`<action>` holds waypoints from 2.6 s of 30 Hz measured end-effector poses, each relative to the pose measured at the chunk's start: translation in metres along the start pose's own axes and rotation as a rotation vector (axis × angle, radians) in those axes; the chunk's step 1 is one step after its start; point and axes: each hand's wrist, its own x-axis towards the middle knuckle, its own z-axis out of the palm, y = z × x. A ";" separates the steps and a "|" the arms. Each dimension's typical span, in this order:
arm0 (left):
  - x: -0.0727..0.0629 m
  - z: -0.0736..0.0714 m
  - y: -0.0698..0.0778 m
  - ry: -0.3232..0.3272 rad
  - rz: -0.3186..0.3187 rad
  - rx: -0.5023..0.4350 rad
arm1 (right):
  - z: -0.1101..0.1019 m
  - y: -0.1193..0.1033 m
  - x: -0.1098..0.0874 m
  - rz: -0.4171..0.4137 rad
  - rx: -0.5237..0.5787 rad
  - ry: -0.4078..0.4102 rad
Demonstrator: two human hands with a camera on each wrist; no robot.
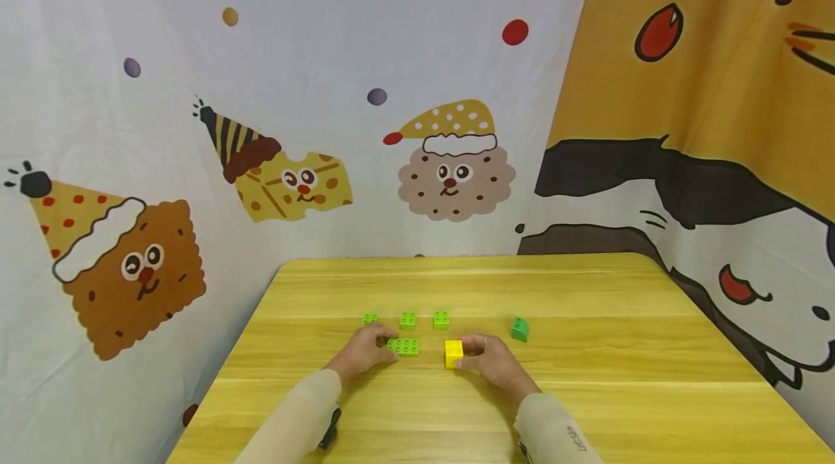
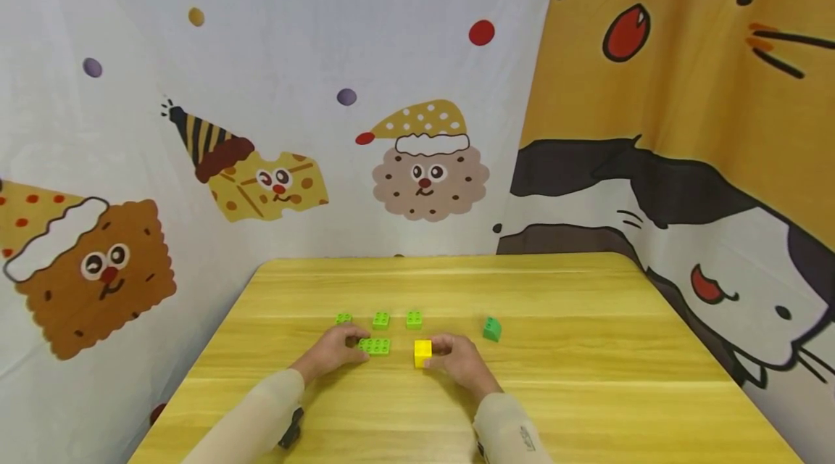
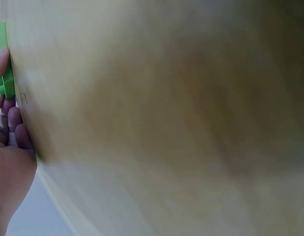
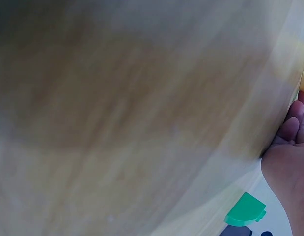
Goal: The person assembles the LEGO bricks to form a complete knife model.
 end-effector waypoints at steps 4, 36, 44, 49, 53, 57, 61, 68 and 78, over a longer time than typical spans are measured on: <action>0.001 0.000 0.003 0.003 0.010 0.010 | -0.001 0.000 -0.001 -0.014 0.004 -0.004; 0.010 -0.002 0.034 0.006 -0.082 -0.118 | -0.001 0.004 0.002 -0.024 0.058 -0.041; 0.015 0.000 0.043 0.027 -0.073 -0.130 | -0.002 0.005 0.003 -0.021 0.052 -0.044; 0.018 0.002 0.048 0.025 -0.056 -0.135 | -0.001 0.004 0.002 -0.012 0.056 -0.036; 0.019 0.005 0.053 0.022 -0.046 -0.139 | -0.001 0.004 0.003 -0.010 0.061 -0.035; 0.021 0.010 0.059 0.022 -0.043 -0.128 | -0.001 0.005 0.004 -0.014 0.052 -0.039; 0.024 0.015 0.064 0.020 -0.037 -0.110 | -0.001 0.005 0.005 -0.016 0.037 -0.043; 0.027 0.021 0.070 0.005 -0.016 -0.072 | -0.002 0.006 0.005 -0.021 0.023 -0.042; 0.033 0.033 0.072 -0.021 0.015 -0.064 | -0.004 0.004 0.006 -0.015 0.007 -0.036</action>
